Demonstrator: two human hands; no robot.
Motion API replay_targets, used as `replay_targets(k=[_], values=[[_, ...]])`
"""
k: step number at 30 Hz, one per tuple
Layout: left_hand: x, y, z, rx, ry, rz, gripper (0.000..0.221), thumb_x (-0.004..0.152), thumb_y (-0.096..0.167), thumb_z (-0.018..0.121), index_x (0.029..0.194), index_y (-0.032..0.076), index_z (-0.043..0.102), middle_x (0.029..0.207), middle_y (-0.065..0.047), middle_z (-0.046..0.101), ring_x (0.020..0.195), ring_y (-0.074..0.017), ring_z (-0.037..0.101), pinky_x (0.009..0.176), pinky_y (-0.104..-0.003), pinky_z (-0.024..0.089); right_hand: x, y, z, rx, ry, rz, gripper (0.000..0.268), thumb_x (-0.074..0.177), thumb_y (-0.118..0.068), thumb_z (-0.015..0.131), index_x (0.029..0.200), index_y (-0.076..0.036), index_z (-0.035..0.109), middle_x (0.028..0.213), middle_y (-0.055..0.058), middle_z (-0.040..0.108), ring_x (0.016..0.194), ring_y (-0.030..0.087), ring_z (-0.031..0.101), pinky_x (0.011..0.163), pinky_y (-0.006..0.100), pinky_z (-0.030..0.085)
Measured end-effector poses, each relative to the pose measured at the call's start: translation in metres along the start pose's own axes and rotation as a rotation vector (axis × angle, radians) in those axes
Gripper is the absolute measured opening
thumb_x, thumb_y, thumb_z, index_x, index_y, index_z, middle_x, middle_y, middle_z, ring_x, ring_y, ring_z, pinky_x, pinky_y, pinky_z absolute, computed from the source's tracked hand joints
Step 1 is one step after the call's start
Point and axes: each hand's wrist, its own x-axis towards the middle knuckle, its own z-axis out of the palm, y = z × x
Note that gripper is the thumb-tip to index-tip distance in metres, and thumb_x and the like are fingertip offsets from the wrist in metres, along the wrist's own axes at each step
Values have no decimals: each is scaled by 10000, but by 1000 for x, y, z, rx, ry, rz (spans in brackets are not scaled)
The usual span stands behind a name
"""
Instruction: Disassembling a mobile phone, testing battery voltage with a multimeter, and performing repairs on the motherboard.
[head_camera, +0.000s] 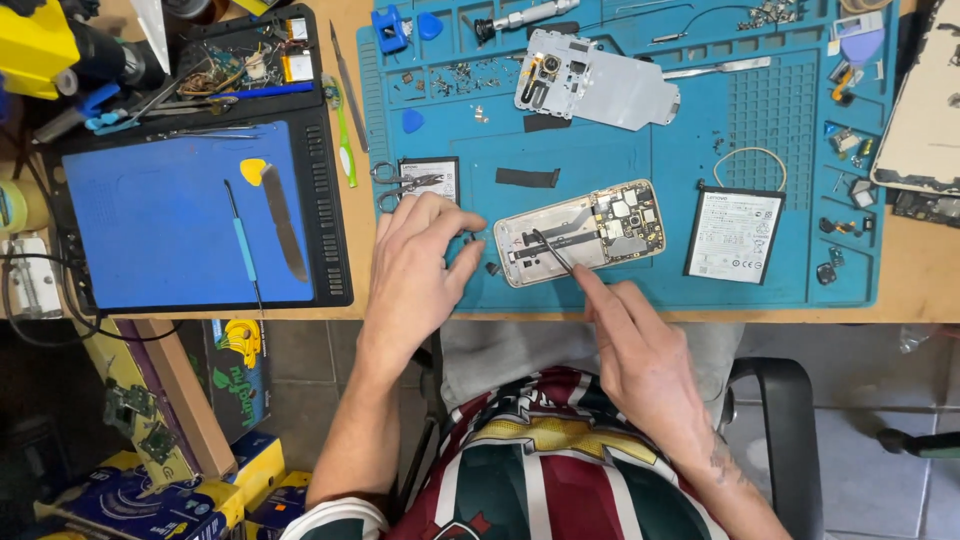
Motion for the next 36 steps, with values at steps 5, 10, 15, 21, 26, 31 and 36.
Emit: replay_targets(k=[5,10,15,21,26,31,36], values=[[9,0,-8,-18,-135,-13,147,925,121,875,1057,133,812,1014,-36,616,1060,-290,609,898,-431,444,2,0,0,-23,25,-27,443,1094,33,576,1503,-45,728,942,45,696,746,292,767,642,388,648],[12,0,-5,110,-183,26,119,881,97,855,932,121,750,1002,-16,544,1045,-254,550,889,-410,405,4,-7,4,-34,19,4,436,1107,21,572,1508,-48,730,932,61,685,723,318,751,612,393,634],[6,-1,-12,93,-206,-3,80,897,75,817,911,111,747,1013,-29,543,1050,-263,555,885,-410,403,2,-13,9,-137,18,21,454,1105,30,575,1524,-63,721,891,69,652,684,334,727,578,417,621],[7,-12,-14,-71,-175,41,144,975,178,781,858,134,711,987,-30,559,1045,-273,571,875,-412,402,-5,-11,20,-254,-5,87,497,1083,-5,573,1544,-134,710,888,62,666,713,356,745,605,443,631],[19,-22,-20,-225,-223,76,202,1006,240,759,821,168,719,936,2,610,986,-237,601,881,-395,416,-5,-15,28,-170,28,183,529,1083,-40,577,1584,-174,680,1024,94,806,796,434,772,652,491,637],[24,-31,-24,-350,-236,133,224,1026,238,771,831,145,713,925,-16,669,944,-230,623,907,-396,423,-1,-22,28,-329,46,178,476,1094,-150,592,1533,-271,731,716,4,708,624,322,743,590,428,616],[22,-34,-22,-427,-204,150,249,1057,280,761,840,168,708,921,18,677,930,-192,626,912,-369,408,4,-28,31,-538,52,125,491,1108,-158,562,1557,-280,718,650,-15,661,528,249,701,555,378,589]])
